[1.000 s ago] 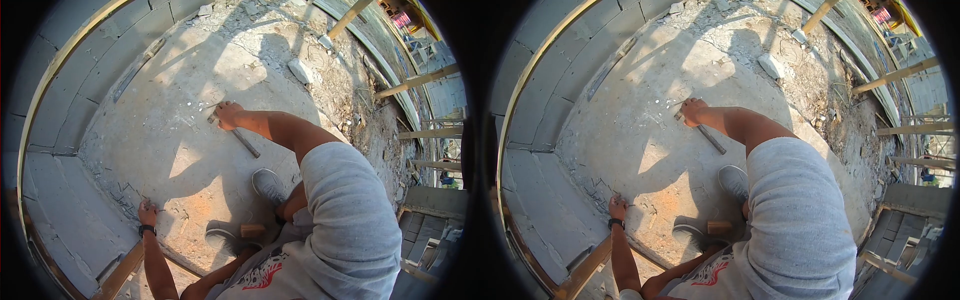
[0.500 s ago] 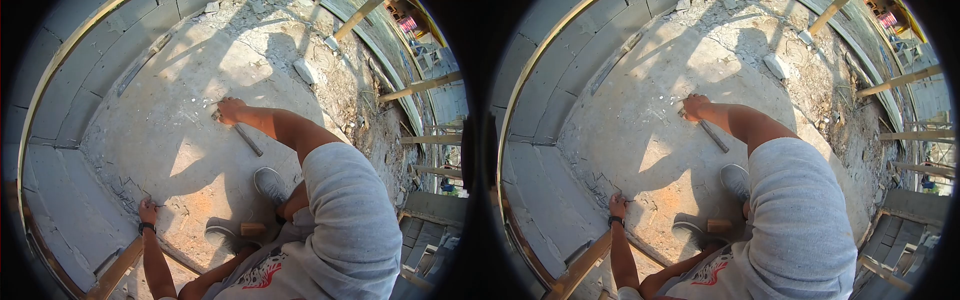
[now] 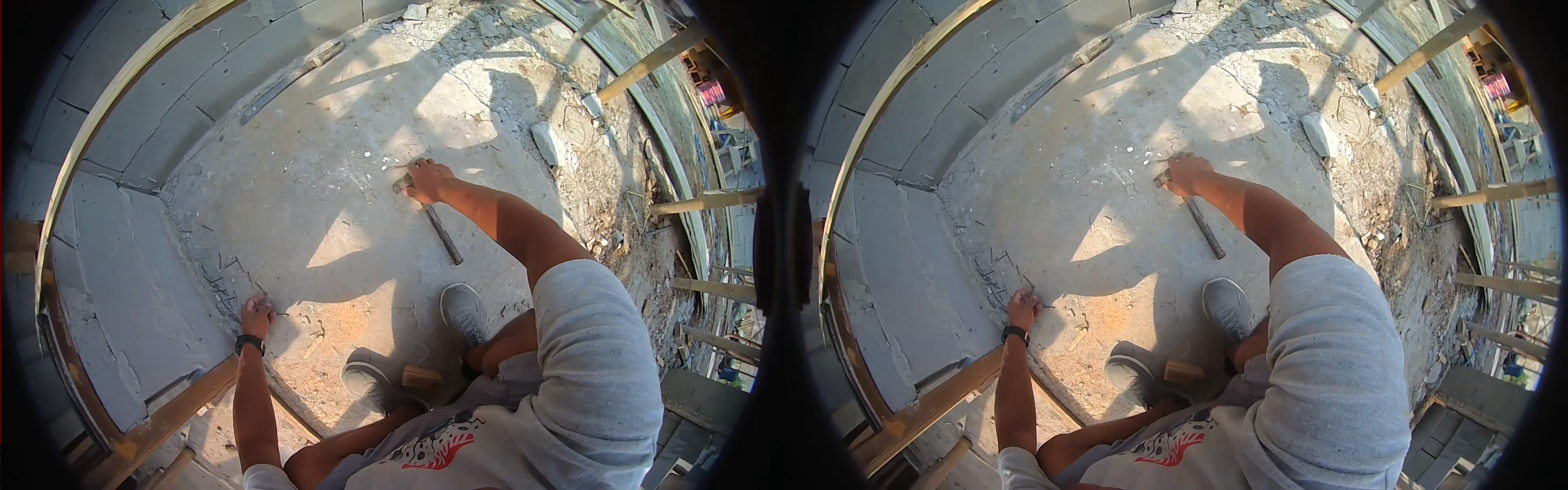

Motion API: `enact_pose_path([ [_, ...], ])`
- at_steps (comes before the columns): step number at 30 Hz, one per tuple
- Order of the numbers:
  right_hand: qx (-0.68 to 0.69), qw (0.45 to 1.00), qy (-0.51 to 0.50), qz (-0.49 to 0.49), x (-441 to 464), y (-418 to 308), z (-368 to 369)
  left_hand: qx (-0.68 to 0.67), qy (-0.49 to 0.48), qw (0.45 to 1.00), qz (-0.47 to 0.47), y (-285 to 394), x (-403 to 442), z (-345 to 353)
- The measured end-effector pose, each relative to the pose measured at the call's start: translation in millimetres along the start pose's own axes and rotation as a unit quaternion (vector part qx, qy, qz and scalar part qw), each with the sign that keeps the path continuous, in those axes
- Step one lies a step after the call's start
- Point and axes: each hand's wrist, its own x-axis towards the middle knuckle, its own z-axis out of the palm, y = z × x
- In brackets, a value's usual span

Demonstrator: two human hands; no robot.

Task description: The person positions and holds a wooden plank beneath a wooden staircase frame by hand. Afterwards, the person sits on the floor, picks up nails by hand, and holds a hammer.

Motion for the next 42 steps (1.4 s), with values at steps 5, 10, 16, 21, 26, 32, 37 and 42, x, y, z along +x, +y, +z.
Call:
enact_pose_path([
  [5, -0.011, 1.0, 0.019, -0.004, 3.4, -0.9, 4.7, -0.054, 0.013, 0.998, -0.039, 7.5, -1.2, 2.1],
  [10, 0.006, 0.998, 0.031, -0.055, 1.2, -11.8, 2.5, -0.12, 0.036, 0.99, -0.069, 24.5, -7.8, 3.9],
  [16, 0.03, 0.98, 0.101, -0.171, 5.0, -11.5, 6.9, -0.121, 0.077, 0.989, -0.035, 16.0, 7.1, -9.4],
  [21, 0.017, 0.984, 0.084, -0.158, -0.3, -10.7, 11.0, -0.082, 0.089, 0.992, -0.044, 19.6, 17.1, -17.1],
  [26, 0.013, 0.982, 0.107, -0.158, -4.9, 0.9, 17.9, 0.038, 0.147, 0.988, -0.009, 10.5, 33.0, -21.8],
  [32, 0.013, 0.977, 0.137, -0.165, -17.9, 16.1, 25.1, 0.245, 0.213, 0.943, 0.071, 18.8, 30.6, -16.8],
  [37, 0.012, 0.986, 0.118, -0.116, -29.9, 22.8, 26.4, 0.279, 0.219, 0.933, 0.068, 24.5, 39.8, -8.7],
  [42, 0.029, 0.989, 0.099, -0.102, -39.2, 18.2, 22.2, 0.306, 0.187, 0.932, 0.054, 44.3, 35.4, -2.9],
])
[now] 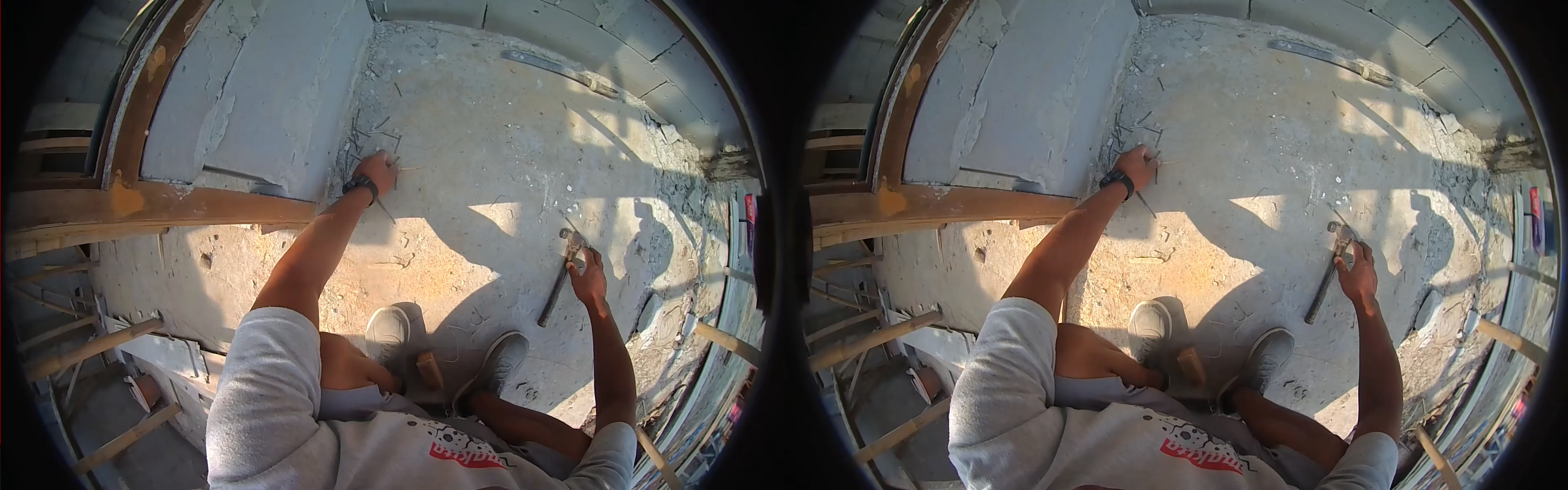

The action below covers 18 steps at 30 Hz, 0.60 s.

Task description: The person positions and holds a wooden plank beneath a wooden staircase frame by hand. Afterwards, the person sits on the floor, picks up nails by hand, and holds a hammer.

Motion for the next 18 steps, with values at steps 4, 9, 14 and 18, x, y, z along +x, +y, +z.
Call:
enact_pose_path([
  [4, 0.003, 1.0, -0.009, 0.004, -1.5, 0.4, 4.8, 0.012, -0.01, 1.0, -0.005, 13.9, 1.1, -7.5],
  [9, 0.01, 1.0, -0.017, 0.0, -1.8, -0.2, 8.1, 0.024, -0.024, 0.999, -0.02, 20.4, 7.6, -10.7],
  [14, 0.005, 1.0, -0.004, -0.01, -9.0, -0.1, 14.8, 0.07, 0.009, 0.997, 0.011, 7.3, 16.2, 4.0],
  [18, -0.003, 1.0, -0.012, -0.004, -12.0, 2.3, 19.3, 0.079, 0.018, 0.997, -0.005, 8.2, 20.4, 9.3],
])
